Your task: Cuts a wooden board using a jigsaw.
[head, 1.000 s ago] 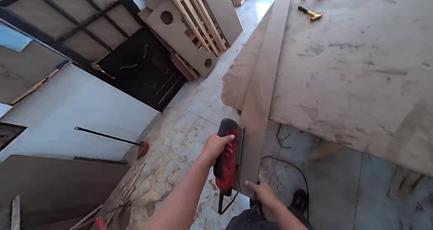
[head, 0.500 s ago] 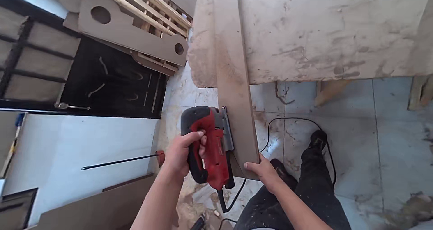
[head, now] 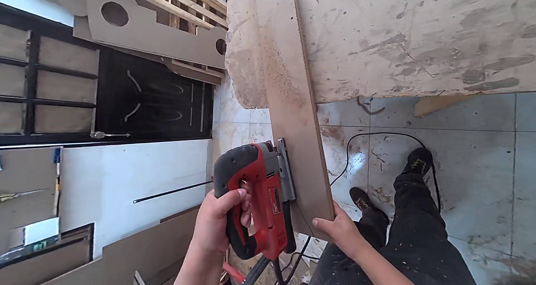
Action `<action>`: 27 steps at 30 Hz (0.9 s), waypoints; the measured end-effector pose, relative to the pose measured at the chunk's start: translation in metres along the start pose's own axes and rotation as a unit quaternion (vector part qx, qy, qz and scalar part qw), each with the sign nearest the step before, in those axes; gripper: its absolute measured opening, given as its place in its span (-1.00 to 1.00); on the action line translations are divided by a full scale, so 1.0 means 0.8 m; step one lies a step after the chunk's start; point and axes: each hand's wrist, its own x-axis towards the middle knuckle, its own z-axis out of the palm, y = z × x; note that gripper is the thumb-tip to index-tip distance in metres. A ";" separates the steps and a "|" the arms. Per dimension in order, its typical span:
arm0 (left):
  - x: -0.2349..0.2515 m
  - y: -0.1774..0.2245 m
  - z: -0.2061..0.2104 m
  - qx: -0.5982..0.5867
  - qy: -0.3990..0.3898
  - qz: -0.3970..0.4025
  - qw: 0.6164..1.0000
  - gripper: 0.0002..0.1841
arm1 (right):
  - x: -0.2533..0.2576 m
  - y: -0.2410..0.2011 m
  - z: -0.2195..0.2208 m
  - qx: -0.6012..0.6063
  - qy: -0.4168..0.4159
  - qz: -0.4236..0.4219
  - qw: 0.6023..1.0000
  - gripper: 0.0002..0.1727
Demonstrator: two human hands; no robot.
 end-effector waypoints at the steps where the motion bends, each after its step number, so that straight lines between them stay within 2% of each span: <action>1: 0.001 -0.001 0.000 -0.002 0.002 0.004 1.000 -0.74 | 0.001 0.000 0.000 0.002 0.001 0.002 1.000 -0.08; 14: 0.006 0.002 0.005 -0.057 0.014 0.005 0.998 -0.72 | 0.001 0.003 0.003 0.036 0.008 -0.004 0.999 -0.07; 21: 0.011 0.002 -0.012 -0.022 -0.010 0.009 1.000 -0.70 | 0.000 0.004 0.001 0.030 0.003 -0.011 0.999 -0.11; 27: 0.010 0.003 0.000 -0.024 0.011 0.010 1.000 -0.70 | 0.001 0.000 0.002 0.022 0.008 0.001 1.000 -0.07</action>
